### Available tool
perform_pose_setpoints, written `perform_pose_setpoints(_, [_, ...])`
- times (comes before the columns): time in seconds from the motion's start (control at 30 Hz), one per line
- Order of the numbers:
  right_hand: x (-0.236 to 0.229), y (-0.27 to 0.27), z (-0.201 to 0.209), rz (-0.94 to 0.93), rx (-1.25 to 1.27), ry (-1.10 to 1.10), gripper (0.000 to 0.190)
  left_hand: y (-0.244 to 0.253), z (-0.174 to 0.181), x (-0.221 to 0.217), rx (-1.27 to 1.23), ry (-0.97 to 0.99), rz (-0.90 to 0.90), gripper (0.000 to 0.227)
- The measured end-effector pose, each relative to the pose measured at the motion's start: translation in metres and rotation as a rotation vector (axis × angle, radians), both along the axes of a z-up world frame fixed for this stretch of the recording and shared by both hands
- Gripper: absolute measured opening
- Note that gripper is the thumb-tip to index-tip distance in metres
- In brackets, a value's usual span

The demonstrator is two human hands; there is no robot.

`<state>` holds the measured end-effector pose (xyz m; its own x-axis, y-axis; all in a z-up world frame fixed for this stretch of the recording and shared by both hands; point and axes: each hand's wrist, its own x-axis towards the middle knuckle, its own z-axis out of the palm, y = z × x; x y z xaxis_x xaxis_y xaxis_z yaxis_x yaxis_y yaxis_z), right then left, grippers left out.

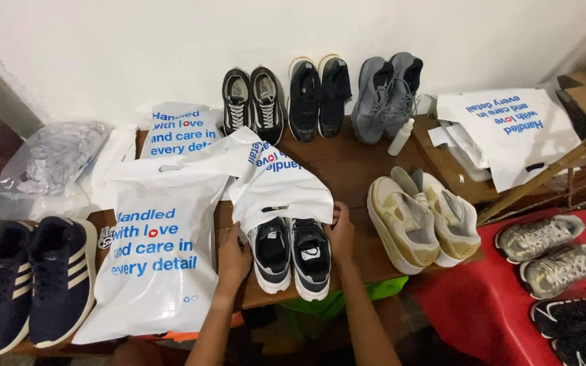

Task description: The person picks up pairs of shoes from a table, places them into white plastic bags, and folds the tops of the bags to close them.

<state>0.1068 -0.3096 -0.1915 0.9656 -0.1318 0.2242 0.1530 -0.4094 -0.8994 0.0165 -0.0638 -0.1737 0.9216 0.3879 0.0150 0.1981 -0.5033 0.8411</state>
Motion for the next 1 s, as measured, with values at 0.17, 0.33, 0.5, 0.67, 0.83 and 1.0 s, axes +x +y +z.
perform_pose_setpoints(0.17, [0.019, 0.004, -0.007, -0.010, -0.147, -0.013, 0.045, -0.007, 0.001, 0.002, 0.018, -0.092, 0.078, 0.046])
perform_pose_setpoints(0.33, [0.048, -0.009, -0.075, 0.005, -0.266, -0.173, 0.031, -0.010, -0.011, 0.014, 0.076, -0.175, 0.186, 0.034])
perform_pose_setpoints(0.5, [0.014, 0.003, -0.019, 0.008, -0.082, -0.119, 0.013, -0.014, -0.012, 0.019, 0.184, -0.158, 0.212, 0.015])
perform_pose_setpoints(0.67, [0.039, -0.003, -0.068, -0.153, 0.032, -0.043, 0.012, -0.029, 0.037, -0.001, 0.033, -0.086, 0.211, 0.014])
perform_pose_setpoints(0.83, [0.049, -0.001, -0.100, -0.310, 0.414, -0.030, 0.019, -0.031, -0.010, 0.012, -0.298, -0.165, 0.303, 0.015])
perform_pose_setpoints(1.0, [0.039, 0.010, -0.067, -0.347, 0.249, 0.008, 0.023, -0.031, -0.029, 0.021, -0.417, -0.125, 0.413, 0.017])
